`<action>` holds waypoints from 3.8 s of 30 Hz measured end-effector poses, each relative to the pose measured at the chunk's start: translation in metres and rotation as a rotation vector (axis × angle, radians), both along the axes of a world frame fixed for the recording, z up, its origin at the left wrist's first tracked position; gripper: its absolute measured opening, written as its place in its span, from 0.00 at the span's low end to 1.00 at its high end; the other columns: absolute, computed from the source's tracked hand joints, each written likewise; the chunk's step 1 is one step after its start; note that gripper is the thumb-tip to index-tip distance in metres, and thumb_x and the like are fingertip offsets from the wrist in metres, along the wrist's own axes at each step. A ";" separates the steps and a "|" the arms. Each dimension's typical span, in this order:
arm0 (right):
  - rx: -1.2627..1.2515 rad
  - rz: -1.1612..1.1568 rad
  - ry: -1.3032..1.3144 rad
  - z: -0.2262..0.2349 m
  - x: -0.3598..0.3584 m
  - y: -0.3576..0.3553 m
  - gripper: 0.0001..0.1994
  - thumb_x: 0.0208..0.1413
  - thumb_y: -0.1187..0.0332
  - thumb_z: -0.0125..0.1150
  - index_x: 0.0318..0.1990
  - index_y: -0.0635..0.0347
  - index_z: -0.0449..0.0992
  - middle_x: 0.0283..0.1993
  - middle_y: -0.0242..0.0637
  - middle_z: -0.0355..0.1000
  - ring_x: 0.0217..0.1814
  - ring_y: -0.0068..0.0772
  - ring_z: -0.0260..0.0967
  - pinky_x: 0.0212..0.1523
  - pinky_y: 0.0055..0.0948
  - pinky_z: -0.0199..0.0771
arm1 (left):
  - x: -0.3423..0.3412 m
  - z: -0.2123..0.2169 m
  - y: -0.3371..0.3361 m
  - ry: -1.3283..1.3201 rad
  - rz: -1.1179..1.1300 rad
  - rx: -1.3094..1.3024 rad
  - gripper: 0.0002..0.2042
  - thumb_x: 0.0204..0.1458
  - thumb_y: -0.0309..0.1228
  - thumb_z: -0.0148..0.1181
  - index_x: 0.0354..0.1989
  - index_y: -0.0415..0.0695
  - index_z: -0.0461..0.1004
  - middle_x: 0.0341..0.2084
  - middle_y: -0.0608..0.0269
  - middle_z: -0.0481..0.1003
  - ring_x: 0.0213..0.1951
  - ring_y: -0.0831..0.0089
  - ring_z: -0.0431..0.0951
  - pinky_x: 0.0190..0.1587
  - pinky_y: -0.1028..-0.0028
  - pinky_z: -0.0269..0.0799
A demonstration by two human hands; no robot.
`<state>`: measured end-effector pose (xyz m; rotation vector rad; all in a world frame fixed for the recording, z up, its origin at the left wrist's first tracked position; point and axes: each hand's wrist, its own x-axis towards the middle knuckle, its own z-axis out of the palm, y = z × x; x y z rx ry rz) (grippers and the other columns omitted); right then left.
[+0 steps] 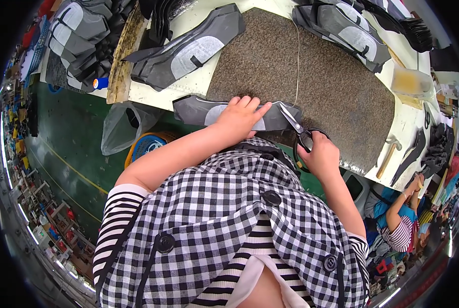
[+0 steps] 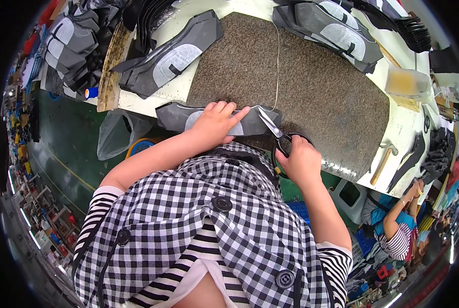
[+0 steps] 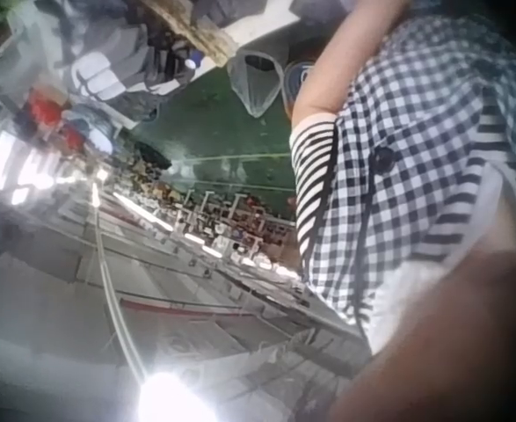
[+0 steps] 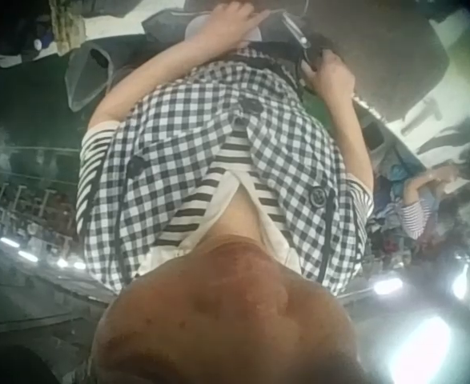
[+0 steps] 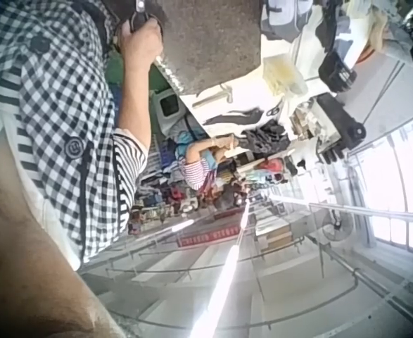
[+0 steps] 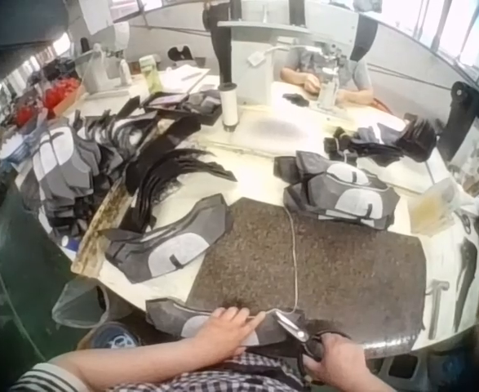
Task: Trimming excess thread and applying adhesive to shoe upper components in a factory setting.
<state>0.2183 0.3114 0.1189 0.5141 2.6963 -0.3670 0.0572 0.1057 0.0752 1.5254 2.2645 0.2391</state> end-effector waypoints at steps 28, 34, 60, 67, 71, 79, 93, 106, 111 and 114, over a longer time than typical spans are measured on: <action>-0.382 0.202 0.519 -0.064 -0.085 0.015 0.16 0.34 0.83 0.60 0.36 0.62 0.73 0.39 0.41 0.74 0.48 0.47 0.70 0.47 0.36 0.71 | -0.006 0.008 0.007 -0.007 -0.027 -0.073 0.49 0.31 0.40 0.73 0.67 0.55 0.54 0.48 0.60 0.65 0.51 0.64 0.65 0.51 0.66 0.59; -0.515 -0.250 0.490 -0.061 -0.085 0.025 0.11 0.42 0.78 0.67 0.30 0.63 0.69 0.29 0.39 0.75 0.33 0.30 0.74 0.37 0.28 0.72 | -0.013 0.015 0.019 -0.019 -0.107 -0.189 0.52 0.31 0.39 0.74 0.69 0.58 0.50 0.49 0.58 0.65 0.51 0.62 0.65 0.53 0.64 0.59; -0.408 -0.007 0.492 0.024 -0.168 0.022 0.09 0.46 0.79 0.59 0.36 0.65 0.71 0.30 0.51 0.71 0.29 0.40 0.70 0.33 0.32 0.68 | -0.146 -0.022 0.008 0.597 0.751 0.139 0.15 0.43 0.29 0.62 0.40 0.41 0.70 0.37 0.57 0.70 0.43 0.61 0.69 0.45 0.64 0.65; -0.634 -0.075 0.710 -0.008 -0.264 -0.024 0.11 0.49 0.68 0.67 0.33 0.63 0.71 0.27 0.36 0.72 0.30 0.22 0.67 0.33 0.26 0.67 | -0.149 -0.014 -0.002 0.339 0.726 0.510 0.07 0.39 0.24 0.59 0.28 0.46 0.71 0.32 0.60 0.68 0.41 0.60 0.69 0.44 0.62 0.62; -0.606 0.146 0.533 -0.016 -0.319 -0.042 0.13 0.47 0.69 0.67 0.36 0.65 0.71 0.30 0.43 0.73 0.33 0.33 0.71 0.36 0.30 0.69 | -0.154 -0.022 -0.021 0.213 0.482 0.616 0.10 0.37 0.20 0.58 0.29 0.47 0.71 0.32 0.62 0.70 0.41 0.57 0.69 0.46 0.60 0.64; -0.440 0.236 0.374 -0.057 -0.345 -0.039 0.12 0.43 0.78 0.60 0.38 0.67 0.70 0.34 0.51 0.74 0.39 0.52 0.73 0.40 0.38 0.70 | -0.163 0.085 -0.143 -0.177 1.339 1.134 0.04 0.53 0.27 0.56 0.32 0.39 0.70 0.30 0.56 0.76 0.39 0.66 0.76 0.46 0.68 0.70; -1.157 -0.039 0.332 0.014 -0.283 -0.033 0.14 0.47 0.71 0.69 0.40 0.64 0.73 0.27 0.28 0.69 0.25 0.17 0.65 0.26 0.18 0.64 | -0.045 0.104 -0.074 -0.685 0.257 0.192 0.22 0.51 0.24 0.55 0.57 0.47 0.65 0.44 0.52 0.75 0.44 0.55 0.77 0.44 0.61 0.71; -1.265 -0.421 0.083 0.040 0.007 0.037 0.11 0.44 0.80 0.68 0.34 0.61 0.72 0.33 0.30 0.72 0.33 0.21 0.69 0.37 0.22 0.70 | 0.010 -0.039 0.025 -0.155 -0.053 0.768 0.17 0.48 0.30 0.54 0.48 0.43 0.71 0.43 0.56 0.72 0.51 0.57 0.71 0.52 0.61 0.68; -1.152 -0.443 -0.028 0.029 0.032 0.023 0.09 0.46 0.78 0.65 0.35 0.60 0.72 0.30 0.29 0.73 0.32 0.17 0.69 0.31 0.17 0.68 | 0.002 -0.032 -0.064 -0.043 0.173 0.647 0.17 0.50 0.29 0.58 0.49 0.44 0.71 0.46 0.57 0.71 0.51 0.56 0.71 0.53 0.61 0.68; -0.848 -0.340 0.201 0.008 -0.027 -0.017 0.08 0.47 0.74 0.67 0.30 0.60 0.71 0.25 0.29 0.71 0.28 0.19 0.67 0.28 0.22 0.68 | 0.009 -0.029 -0.075 0.104 0.313 0.473 0.21 0.51 0.31 0.59 0.54 0.42 0.68 0.53 0.56 0.67 0.57 0.57 0.66 0.59 0.62 0.62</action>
